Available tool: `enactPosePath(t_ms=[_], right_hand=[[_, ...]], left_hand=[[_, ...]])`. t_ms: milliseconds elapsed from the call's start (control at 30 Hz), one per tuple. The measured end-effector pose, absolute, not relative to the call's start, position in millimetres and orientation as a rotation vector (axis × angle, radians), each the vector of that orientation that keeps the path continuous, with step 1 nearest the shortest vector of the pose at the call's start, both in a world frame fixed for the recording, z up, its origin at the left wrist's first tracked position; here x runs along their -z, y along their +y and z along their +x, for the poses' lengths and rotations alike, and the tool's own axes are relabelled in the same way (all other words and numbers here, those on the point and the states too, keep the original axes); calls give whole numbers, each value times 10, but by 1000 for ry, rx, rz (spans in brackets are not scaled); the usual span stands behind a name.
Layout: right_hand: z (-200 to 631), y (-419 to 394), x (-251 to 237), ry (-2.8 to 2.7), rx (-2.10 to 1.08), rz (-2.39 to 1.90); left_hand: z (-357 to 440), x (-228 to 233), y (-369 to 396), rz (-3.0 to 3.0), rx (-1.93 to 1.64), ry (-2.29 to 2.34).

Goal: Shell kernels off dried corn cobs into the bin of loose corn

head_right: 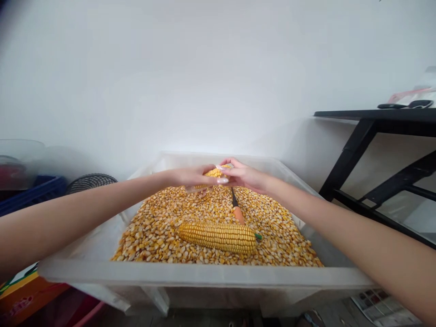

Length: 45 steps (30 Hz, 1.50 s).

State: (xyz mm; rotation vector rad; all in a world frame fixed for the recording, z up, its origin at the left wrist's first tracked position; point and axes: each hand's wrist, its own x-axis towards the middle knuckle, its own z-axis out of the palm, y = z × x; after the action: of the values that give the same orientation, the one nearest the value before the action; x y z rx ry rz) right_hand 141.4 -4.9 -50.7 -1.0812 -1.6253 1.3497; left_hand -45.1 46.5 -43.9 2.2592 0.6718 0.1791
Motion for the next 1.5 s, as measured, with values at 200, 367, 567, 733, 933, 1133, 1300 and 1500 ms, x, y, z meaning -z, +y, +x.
enactPosePath(t_ms=[200,367,567,733,933,1133,1300,1500], right_hand=[[1467,-51,420,-1788,-1273,-1153],[1378,-27,594,-2089,-547,-1366],[1276,-71,703,-2108,-72,-1486],[1245,-112,671,-2128,214,-1597],[1242,-131,606,-2078,273,-1633],[1215,-137,590,-2038,225,-1656],[1234,-53,639,-1953,-26,-1672],[1289,34,667,-2021,-240,-1606]], left_hand=[[-476,339,469,2396,-189,647],[-399,398,391,2610,-181,630],[-344,466,349,2568,-236,527],[-326,485,326,2683,-395,746],[-299,481,260,2831,-434,837],[-291,458,216,2931,-412,942],[-306,445,203,2912,-366,875],[-275,487,219,2966,-311,813]])
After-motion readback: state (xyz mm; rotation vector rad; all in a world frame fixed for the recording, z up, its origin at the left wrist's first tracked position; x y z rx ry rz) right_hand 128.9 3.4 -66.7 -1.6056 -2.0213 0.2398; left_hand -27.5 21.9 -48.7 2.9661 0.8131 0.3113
